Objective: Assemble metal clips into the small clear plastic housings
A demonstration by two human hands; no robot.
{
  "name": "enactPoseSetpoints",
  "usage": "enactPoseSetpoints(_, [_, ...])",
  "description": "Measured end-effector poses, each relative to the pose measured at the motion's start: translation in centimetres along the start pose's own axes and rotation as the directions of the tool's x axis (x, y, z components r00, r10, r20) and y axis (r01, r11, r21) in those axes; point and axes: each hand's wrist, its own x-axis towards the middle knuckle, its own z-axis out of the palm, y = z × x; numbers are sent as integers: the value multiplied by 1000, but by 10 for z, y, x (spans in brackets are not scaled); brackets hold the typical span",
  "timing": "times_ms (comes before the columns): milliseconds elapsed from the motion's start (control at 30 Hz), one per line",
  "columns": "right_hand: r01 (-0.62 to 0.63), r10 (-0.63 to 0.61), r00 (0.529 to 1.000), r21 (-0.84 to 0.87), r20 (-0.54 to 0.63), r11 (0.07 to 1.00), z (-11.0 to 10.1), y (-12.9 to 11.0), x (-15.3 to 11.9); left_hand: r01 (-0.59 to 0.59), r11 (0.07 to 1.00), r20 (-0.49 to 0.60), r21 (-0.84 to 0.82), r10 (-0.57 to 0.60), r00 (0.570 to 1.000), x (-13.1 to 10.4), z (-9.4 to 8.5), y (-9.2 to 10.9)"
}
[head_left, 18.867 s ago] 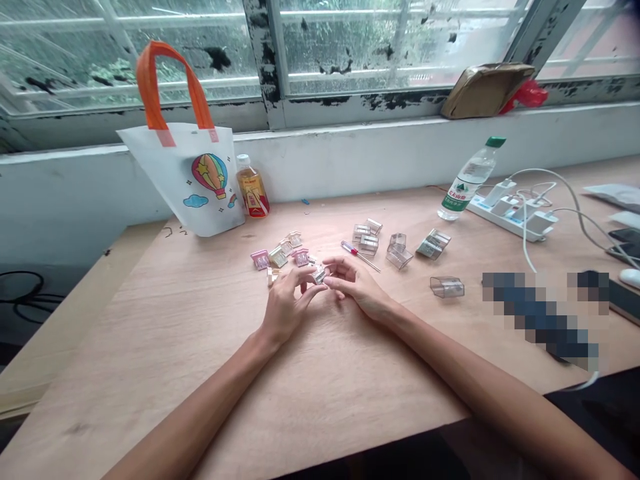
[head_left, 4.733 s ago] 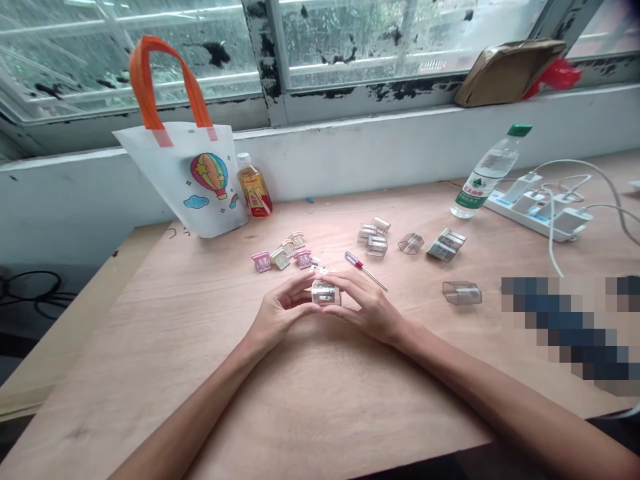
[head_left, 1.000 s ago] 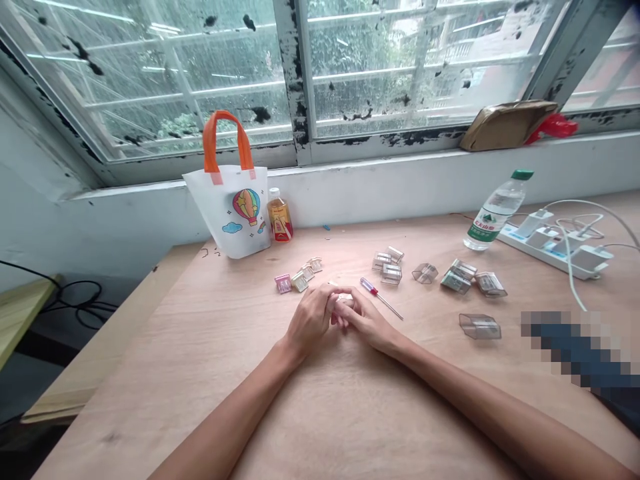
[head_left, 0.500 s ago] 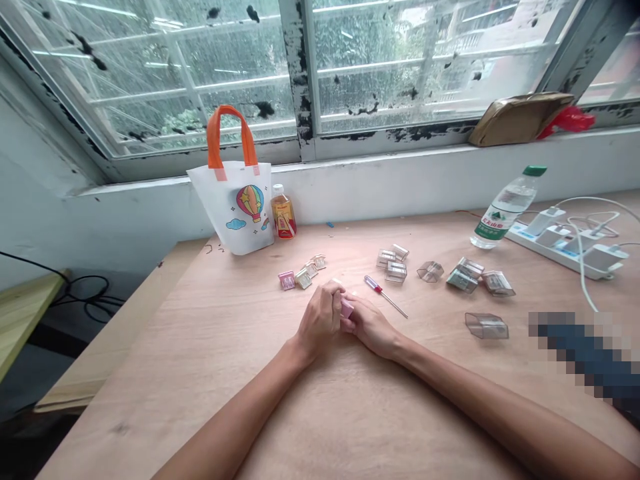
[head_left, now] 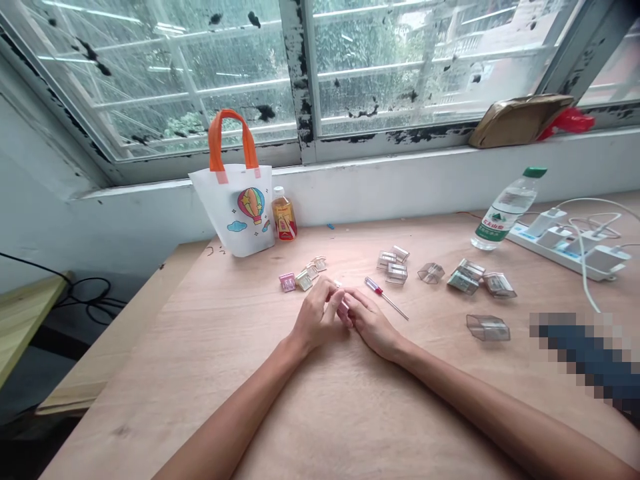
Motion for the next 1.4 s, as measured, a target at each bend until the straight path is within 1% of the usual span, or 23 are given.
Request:
enactPoseSetpoints(100, [-43,44,999,58,-9,997,1,0,2,-25,999,-5,39,25,1000,1,4,4])
enactPoseSetpoints(200, [-55,53,998,84,25,995,1,-1,4,-61,984,-47,167,70,996,0,7,8])
enactPoseSetpoints(267, [-53,47,997,93,64,994,1,0,4,-89,957,-66,276,111,992,0,9,9])
enactPoseSetpoints(367, [-67,59,995,102,80,993,2,1,3,-123,918,-66,376,159,985,-1,11,8])
enactPoseSetpoints(433, [-98,93,994,92,55,991,4,1,2,-129,914,-75,385,171,982,-2,13,7])
enactPoseSetpoints(500, [-118,119,993,107,-2,987,4,0,3,-118,920,-113,374,172,979,-3,13,6])
enactPoseSetpoints(567, [-106,118,991,151,-69,983,2,-3,5,-111,927,-152,358,175,973,-3,12,6])
enactPoseSetpoints(633, [-91,110,989,189,-94,978,-1,-6,7,-107,927,-169,358,177,969,-3,10,5])
enactPoseSetpoints(733, [-121,126,992,187,-12,975,-4,-11,8,-91,918,-163,385,165,973,-1,7,5])
enactPoseSetpoints(833, [-175,164,984,173,76,969,-5,-13,6,-81,914,-155,397,154,976,1,3,3])
enactPoseSetpoints(900, [-192,177,979,177,96,965,-8,-12,5,-74,915,-157,397,147,977,2,-2,0])
enactPoseSetpoints(967, [-179,167,982,150,87,972,-12,-11,3,-59,912,-151,407,131,980,3,-9,-5])
enactPoseSetpoints(1000, [-157,150,986,102,73,982,-14,-11,1,-49,906,-143,421,120,982,3,-13,-8])
enactPoseSetpoints(1033, [-118,117,992,13,56,993,-16,-11,-1,-36,898,-134,438,104,986,3,-18,-12])
enactPoseSetpoints(1067, [-61,66,997,-120,41,991,-17,-11,-3,-22,888,-120,459,86,989,3,-23,-15])
enactPoseSetpoints(1100, [12,-2,999,-285,38,958,-17,-10,-5,-7,877,-105,480,65,992,3,-27,-19])
enactPoseSetpoints(1133, [97,-80,995,-455,56,885,-17,-10,-7,7,865,-89,501,43,995,3,-31,-23])
enactPoseSetpoints(1167, [185,-153,983,-600,105,778,-16,-9,-9,16,852,-72,523,25,997,3,-34,-26])
enactPoseSetpoints(1200, [265,-204,964,-707,172,655,-14,-8,-12,17,839,-54,543,15,998,2,-36,-28])
enactPoseSetpoints(1267, [376,-233,925,-815,301,440,-11,-7,-15,-9,819,-16,574,22,1000,2,-39,-31])
enactPoseSetpoints(1300, [410,-225,910,-837,348,362,-10,-7,-15,-25,811,-2,584,32,999,1,-40,-31])
enactPoseSetpoints(1367, [452,-227,887,-856,402,252,-14,-8,-14,-39,798,11,601,41,999,-1,-42,-28])
enactPoseSetpoints(1400, [464,-247,877,-858,411,218,-18,-10,-12,-34,792,12,609,34,999,-2,-42,-25])
